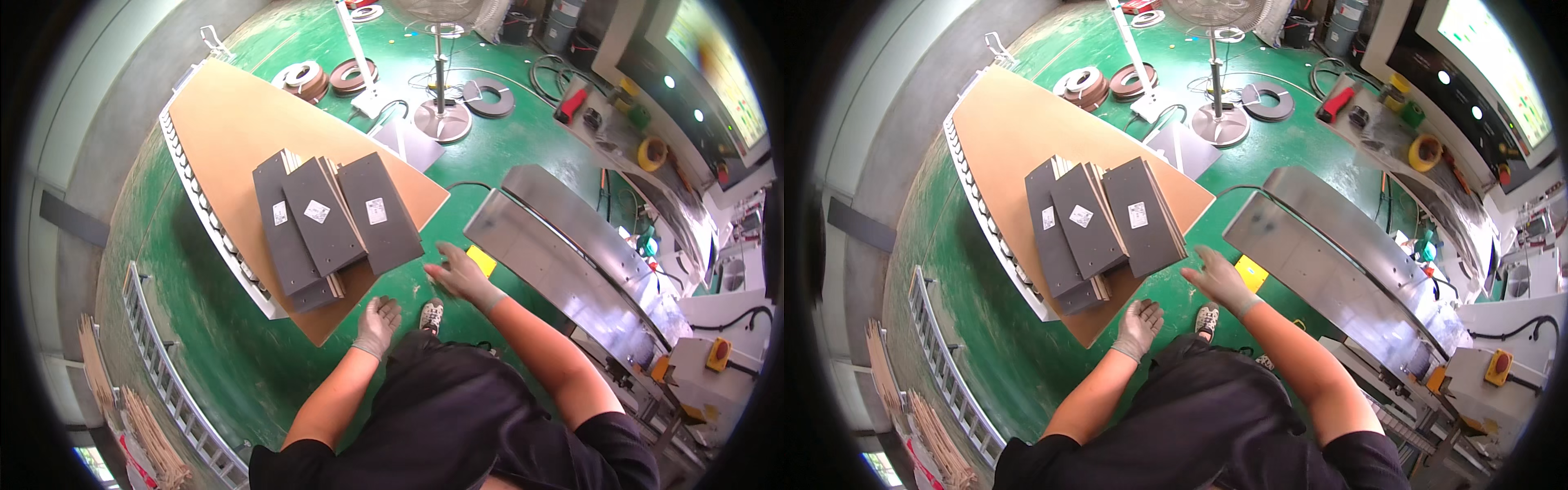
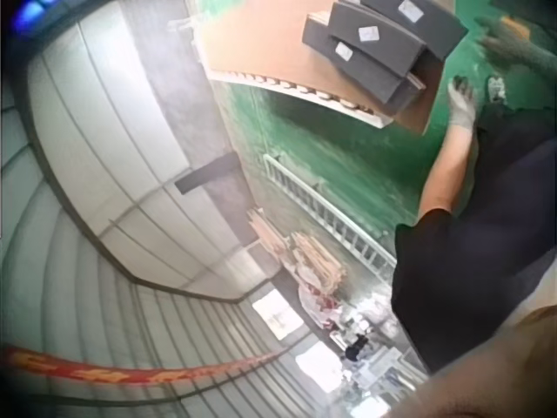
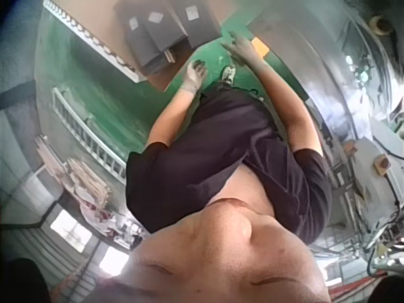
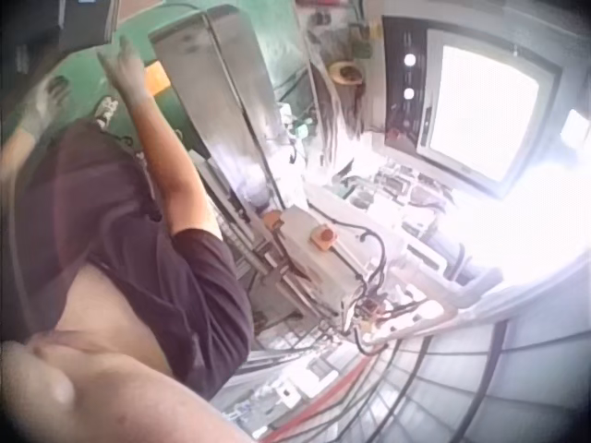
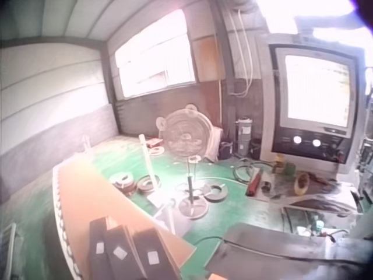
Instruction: The person picks up rectangular wooden panels one at a time and feeds them into an industrial edge-banding machine, aligning each panel with the machine's guide rail.
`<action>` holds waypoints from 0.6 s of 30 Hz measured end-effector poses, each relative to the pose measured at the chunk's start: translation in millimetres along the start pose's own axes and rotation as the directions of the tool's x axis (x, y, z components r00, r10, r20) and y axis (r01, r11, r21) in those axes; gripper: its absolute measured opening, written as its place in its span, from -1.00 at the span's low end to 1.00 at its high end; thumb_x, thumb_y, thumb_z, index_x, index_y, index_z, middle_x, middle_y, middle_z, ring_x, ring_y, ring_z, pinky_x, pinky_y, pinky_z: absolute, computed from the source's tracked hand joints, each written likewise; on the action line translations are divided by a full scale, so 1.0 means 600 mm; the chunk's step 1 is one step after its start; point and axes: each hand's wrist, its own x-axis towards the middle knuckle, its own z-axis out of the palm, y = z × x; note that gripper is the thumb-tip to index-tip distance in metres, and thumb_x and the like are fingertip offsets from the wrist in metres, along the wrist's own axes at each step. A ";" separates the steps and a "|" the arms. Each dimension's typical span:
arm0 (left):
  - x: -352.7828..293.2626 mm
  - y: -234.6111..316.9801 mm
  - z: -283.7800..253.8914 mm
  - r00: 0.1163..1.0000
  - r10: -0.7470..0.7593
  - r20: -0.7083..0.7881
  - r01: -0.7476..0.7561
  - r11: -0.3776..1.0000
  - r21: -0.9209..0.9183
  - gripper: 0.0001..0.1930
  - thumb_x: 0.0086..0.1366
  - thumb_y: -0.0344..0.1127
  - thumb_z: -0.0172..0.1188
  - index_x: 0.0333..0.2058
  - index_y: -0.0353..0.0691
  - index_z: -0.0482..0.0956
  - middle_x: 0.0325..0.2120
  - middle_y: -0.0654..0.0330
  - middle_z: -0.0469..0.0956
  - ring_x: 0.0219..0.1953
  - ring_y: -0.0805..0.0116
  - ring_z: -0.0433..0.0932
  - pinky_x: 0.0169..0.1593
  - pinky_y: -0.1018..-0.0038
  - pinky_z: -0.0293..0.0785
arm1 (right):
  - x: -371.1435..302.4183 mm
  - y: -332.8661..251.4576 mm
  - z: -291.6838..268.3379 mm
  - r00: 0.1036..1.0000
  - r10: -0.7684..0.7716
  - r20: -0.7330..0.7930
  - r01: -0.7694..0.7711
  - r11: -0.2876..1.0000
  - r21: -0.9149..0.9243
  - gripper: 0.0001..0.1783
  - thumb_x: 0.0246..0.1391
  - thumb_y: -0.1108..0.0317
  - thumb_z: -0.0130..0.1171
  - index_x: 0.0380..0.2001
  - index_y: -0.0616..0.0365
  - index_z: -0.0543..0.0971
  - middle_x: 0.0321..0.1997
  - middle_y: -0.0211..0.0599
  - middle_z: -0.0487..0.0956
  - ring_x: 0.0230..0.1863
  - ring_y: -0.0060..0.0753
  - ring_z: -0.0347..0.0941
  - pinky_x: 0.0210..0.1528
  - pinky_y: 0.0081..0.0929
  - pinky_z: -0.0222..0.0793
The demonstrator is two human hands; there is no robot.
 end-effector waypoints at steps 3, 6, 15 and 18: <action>-0.023 0.102 -0.027 0.996 0.091 0.002 -0.090 0.994 -0.054 -0.35 0.51 0.13 -0.07 0.34 -0.24 0.26 0.30 0.05 0.37 0.28 0.08 0.38 0.33 0.19 0.29 | 0.073 -0.081 0.056 0.992 -0.022 -0.121 0.037 0.992 0.122 -0.13 0.18 -0.12 0.26 0.31 0.37 0.36 0.33 0.24 0.43 0.33 0.19 0.40 0.37 -0.17 0.28; -0.007 0.079 0.010 0.988 0.076 0.134 -0.073 0.997 -0.030 -0.33 0.52 0.13 -0.08 0.33 -0.32 0.26 0.29 -0.03 0.37 0.26 0.07 0.40 0.32 0.16 0.31 | 0.104 0.010 0.094 0.955 -0.171 -0.241 0.179 0.984 0.011 -0.32 0.25 -0.03 0.20 0.24 0.27 0.45 0.20 0.25 0.54 0.22 0.23 0.47 0.27 -0.16 0.35; -0.031 0.103 0.050 0.898 -0.121 0.422 0.161 0.985 -0.061 -0.40 0.49 0.13 0.01 0.28 -0.20 0.35 0.20 0.02 0.46 0.23 0.07 0.44 0.29 0.07 0.33 | -0.059 -0.038 0.041 0.937 0.320 0.142 -0.332 0.682 0.652 -0.61 0.39 0.18 0.13 0.02 0.33 0.54 -0.16 -0.34 0.60 -0.14 -0.47 0.57 -0.10 -0.49 0.51; -0.042 0.127 0.083 0.798 -0.217 0.562 0.334 0.936 -0.113 -0.50 0.47 -0.03 0.13 0.26 -0.14 0.39 0.17 0.07 0.51 0.21 0.11 0.48 0.27 0.04 0.37 | -0.133 -0.009 0.016 0.980 0.192 0.056 -0.190 0.804 0.563 -0.61 0.36 0.19 0.18 0.04 0.31 0.54 -0.13 -0.31 0.61 -0.15 -0.47 0.55 -0.07 -0.48 0.49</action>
